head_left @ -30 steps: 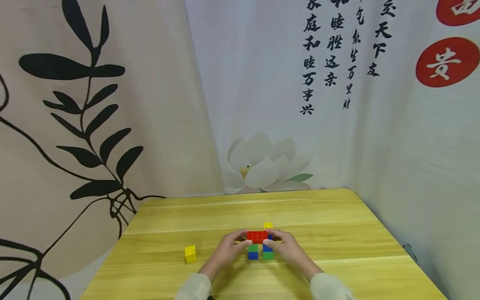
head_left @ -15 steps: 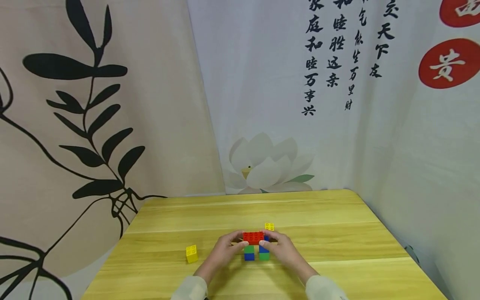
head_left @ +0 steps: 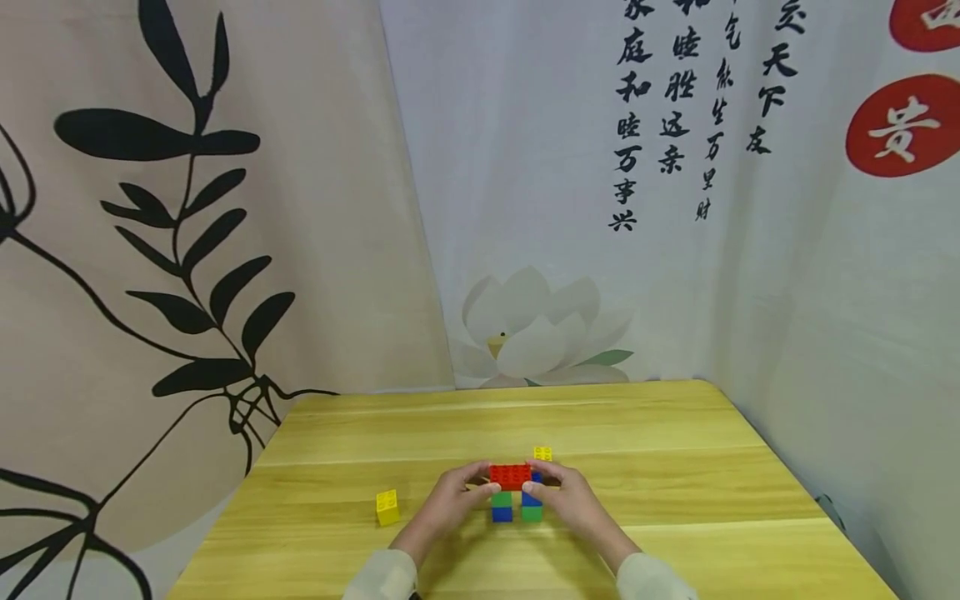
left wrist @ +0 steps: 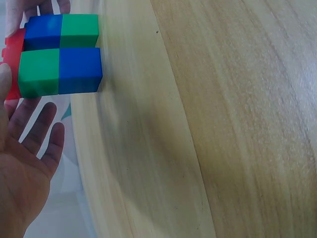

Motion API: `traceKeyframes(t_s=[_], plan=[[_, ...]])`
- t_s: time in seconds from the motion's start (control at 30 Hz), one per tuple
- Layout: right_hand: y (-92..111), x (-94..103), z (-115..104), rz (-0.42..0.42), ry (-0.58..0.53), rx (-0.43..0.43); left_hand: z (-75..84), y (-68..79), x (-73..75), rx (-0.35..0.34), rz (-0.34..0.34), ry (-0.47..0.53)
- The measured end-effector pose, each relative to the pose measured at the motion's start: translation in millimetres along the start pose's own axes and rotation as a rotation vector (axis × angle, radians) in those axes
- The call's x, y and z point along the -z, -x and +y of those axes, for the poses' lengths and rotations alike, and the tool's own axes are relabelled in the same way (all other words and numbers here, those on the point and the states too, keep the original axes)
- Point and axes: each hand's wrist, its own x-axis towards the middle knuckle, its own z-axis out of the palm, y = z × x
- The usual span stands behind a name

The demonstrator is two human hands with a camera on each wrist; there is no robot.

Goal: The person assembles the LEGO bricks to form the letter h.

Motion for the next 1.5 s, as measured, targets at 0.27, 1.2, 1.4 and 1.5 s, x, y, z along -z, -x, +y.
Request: traceKeyframes(t_s=[0.27, 1.2, 1.4, 1.5], plan=[[0, 2.2, 3, 0.006, -0.044, -0.016, 0.1, 2.3, 0.8, 0.022, -0.001, -0.001], [-1, 1.4, 9, 0.061, -0.011, -0.04, 1.0, 0.0, 3.0, 0.005, -0.006, -0.02], [0, 1.8, 12, 0.051, -0.015, -0.032, -0.6, -0.5, 1.7, 0.002, -0.01, -0.012], [0, 2.9, 14, 0.045, -0.013, -0.028, -1.8, -0.8, 0.2, -0.007, -0.005, -0.015]])
